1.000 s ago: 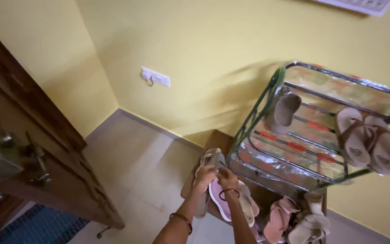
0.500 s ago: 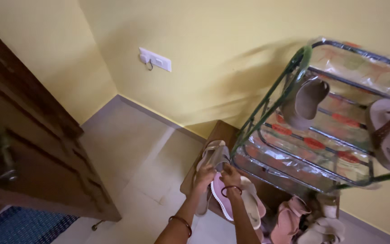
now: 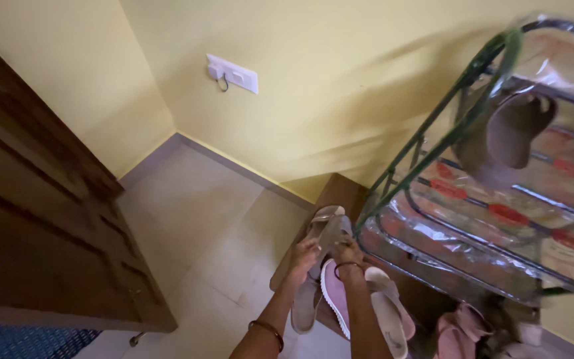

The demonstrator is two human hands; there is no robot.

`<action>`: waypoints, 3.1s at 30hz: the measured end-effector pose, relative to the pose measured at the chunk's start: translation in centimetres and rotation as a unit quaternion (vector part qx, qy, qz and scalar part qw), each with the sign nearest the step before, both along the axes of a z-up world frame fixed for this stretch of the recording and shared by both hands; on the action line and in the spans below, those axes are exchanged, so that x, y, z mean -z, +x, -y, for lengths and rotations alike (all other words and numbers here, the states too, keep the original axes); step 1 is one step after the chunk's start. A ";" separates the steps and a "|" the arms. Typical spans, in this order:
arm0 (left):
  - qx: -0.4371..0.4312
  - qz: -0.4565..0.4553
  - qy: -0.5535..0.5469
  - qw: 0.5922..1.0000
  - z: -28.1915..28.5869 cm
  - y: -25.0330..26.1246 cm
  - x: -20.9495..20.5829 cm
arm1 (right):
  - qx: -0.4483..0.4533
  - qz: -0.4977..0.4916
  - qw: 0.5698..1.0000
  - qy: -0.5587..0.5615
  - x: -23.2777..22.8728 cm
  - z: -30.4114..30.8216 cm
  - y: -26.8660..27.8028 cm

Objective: The person picks up various shoes and sandals from a small wooden table and places them onto a multi-tiered shoe rack. The person handles flip-flops, sandals, and closed shoes, arranging them on the rack's shelves.

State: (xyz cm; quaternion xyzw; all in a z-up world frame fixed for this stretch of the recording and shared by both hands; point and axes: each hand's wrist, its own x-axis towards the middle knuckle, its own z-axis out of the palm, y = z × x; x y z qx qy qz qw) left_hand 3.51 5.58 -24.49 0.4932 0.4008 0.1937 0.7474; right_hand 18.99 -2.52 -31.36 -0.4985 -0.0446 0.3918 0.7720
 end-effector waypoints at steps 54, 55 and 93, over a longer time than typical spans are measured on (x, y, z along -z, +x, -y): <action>0.132 -0.062 -0.002 0.989 6.4 -4.5 -24.9 | 0.131 0.492 0.790 -0.340 -33.8 12.7 -10.7; 0.124 -0.067 0.007 0.990 6.9 -4.4 -25.3 | 0.160 0.522 0.760 -0.352 -34.0 13.5 -11.3; 0.272 0.103 0.199 0.936 17.4 3.0 -39.5 | 0.396 0.243 0.882 -0.072 -42.1 22.5 -8.8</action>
